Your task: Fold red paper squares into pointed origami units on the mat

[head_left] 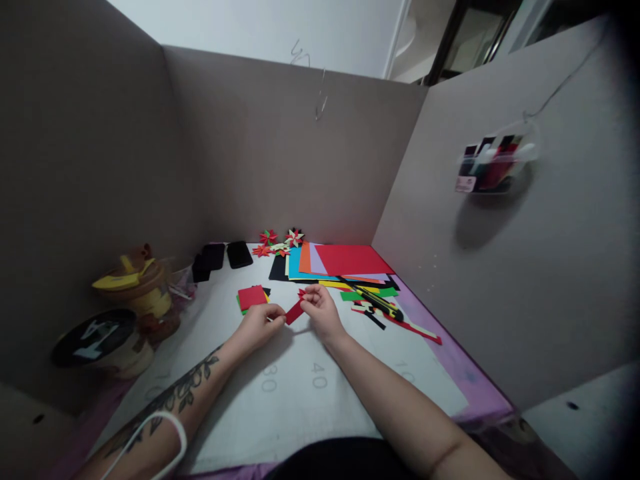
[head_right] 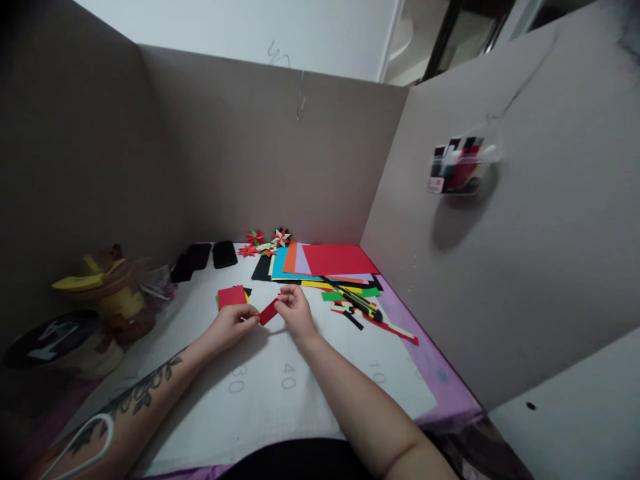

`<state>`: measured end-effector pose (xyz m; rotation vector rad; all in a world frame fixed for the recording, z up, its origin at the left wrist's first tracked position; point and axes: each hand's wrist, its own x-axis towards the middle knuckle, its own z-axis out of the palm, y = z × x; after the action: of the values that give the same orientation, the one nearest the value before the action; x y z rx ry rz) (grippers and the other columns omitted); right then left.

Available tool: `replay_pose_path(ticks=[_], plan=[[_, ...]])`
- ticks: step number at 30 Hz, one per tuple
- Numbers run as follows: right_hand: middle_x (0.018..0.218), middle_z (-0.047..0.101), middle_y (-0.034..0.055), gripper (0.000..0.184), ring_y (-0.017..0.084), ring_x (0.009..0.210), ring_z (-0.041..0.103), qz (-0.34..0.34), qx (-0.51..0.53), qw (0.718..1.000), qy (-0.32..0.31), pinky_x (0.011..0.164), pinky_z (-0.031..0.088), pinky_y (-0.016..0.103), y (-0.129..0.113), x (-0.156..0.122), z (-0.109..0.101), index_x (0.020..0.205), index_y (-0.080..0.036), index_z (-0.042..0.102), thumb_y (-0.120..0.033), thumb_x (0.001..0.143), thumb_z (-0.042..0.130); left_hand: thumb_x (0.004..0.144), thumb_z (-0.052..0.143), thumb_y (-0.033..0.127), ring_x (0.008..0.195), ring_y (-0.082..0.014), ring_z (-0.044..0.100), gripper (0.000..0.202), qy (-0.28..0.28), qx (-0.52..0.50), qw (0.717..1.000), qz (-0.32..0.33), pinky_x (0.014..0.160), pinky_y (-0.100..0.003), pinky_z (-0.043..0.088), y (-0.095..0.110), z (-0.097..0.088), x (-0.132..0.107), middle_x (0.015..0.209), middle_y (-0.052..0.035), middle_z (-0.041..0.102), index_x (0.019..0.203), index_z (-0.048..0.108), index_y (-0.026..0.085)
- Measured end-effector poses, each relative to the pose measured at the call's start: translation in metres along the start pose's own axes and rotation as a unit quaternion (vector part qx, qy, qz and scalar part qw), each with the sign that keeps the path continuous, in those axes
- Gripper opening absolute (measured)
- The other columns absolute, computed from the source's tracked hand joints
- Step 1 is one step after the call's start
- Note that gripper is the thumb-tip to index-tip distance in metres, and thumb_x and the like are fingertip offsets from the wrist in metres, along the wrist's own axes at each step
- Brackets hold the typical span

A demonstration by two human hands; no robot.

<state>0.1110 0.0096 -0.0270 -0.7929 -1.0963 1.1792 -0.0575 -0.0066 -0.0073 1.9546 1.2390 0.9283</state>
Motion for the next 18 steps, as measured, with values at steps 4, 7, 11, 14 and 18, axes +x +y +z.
replay_pose_path(ticks=[4, 7, 11, 14, 18], plan=[[0.079, 0.061, -0.0028, 0.043, 0.013, 0.07, 0.057, 0.034, 0.029, 0.998, -0.053, 0.066, 0.043, 0.026, 0.004, -0.006, 0.007, 0.098, -0.022, 0.044, -0.015, 0.061, 0.065, 0.072, 0.052, 0.029, 0.061, -0.0144, 0.055, 0.019, 0.047, -0.02, 0.998, -0.038, 0.057, -0.022, 0.039, 0.0, 0.004, 0.001, 0.064, -0.0012, 0.064, 0.069, 0.064, 0.014], [0.076, 0.06, -0.0041, 0.04, 0.012, 0.067, 0.056, 0.029, -0.005, 0.998, -0.06, 0.064, 0.041, 0.024, 0.007, -0.01, 0.012, 0.096, -0.022, 0.044, -0.013, 0.062, 0.063, 0.072, 0.052, 0.029, 0.059, -0.013, 0.053, 0.018, 0.059, -0.032, 0.997, -0.042, 0.055, -0.021, 0.038, 0.001, 0.007, 0.0, 0.062, -0.0002, 0.061, 0.066, 0.061, 0.014], [0.069, 0.059, -0.006, 0.039, 0.011, 0.059, 0.054, 0.028, -0.023, 0.999, -0.04, 0.059, 0.04, 0.023, 0.007, -0.009, 0.011, 0.097, -0.022, 0.042, -0.013, 0.063, 0.061, 0.072, 0.052, 0.028, 0.058, -0.0124, 0.051, 0.017, 0.058, -0.037, 0.997, -0.042, 0.053, -0.021, 0.036, 0.003, 0.009, -0.001, 0.061, 0.0, 0.06, 0.065, 0.06, 0.014], [0.065, 0.057, -0.0071, 0.038, 0.01, 0.057, 0.053, 0.027, -0.02, 0.999, -0.021, 0.059, 0.04, 0.023, 0.006, -0.006, 0.007, 0.096, -0.022, 0.042, -0.014, 0.063, 0.061, 0.071, 0.053, 0.028, 0.057, -0.0127, 0.051, 0.016, 0.069, -0.028, 0.996, -0.058, 0.052, -0.021, 0.036, 0.0, 0.009, 0.0, 0.059, 0.0005, 0.059, 0.065, 0.06, 0.015], [0.056, 0.05, -0.01, 0.036, 0.009, 0.051, 0.049, 0.036, -0.037, 0.999, -0.009, 0.055, 0.037, 0.021, 0.004, -0.005, 0.005, 0.092, -0.022, 0.042, -0.015, 0.062, 0.062, 0.071, 0.055, 0.029, 0.062, -0.0147, 0.056, 0.016, 0.053, -0.043, 0.996, -0.052, 0.054, -0.022, 0.039, -0.002, 0.008, 0.002, 0.065, -0.001, 0.062, 0.069, 0.06, 0.015]])
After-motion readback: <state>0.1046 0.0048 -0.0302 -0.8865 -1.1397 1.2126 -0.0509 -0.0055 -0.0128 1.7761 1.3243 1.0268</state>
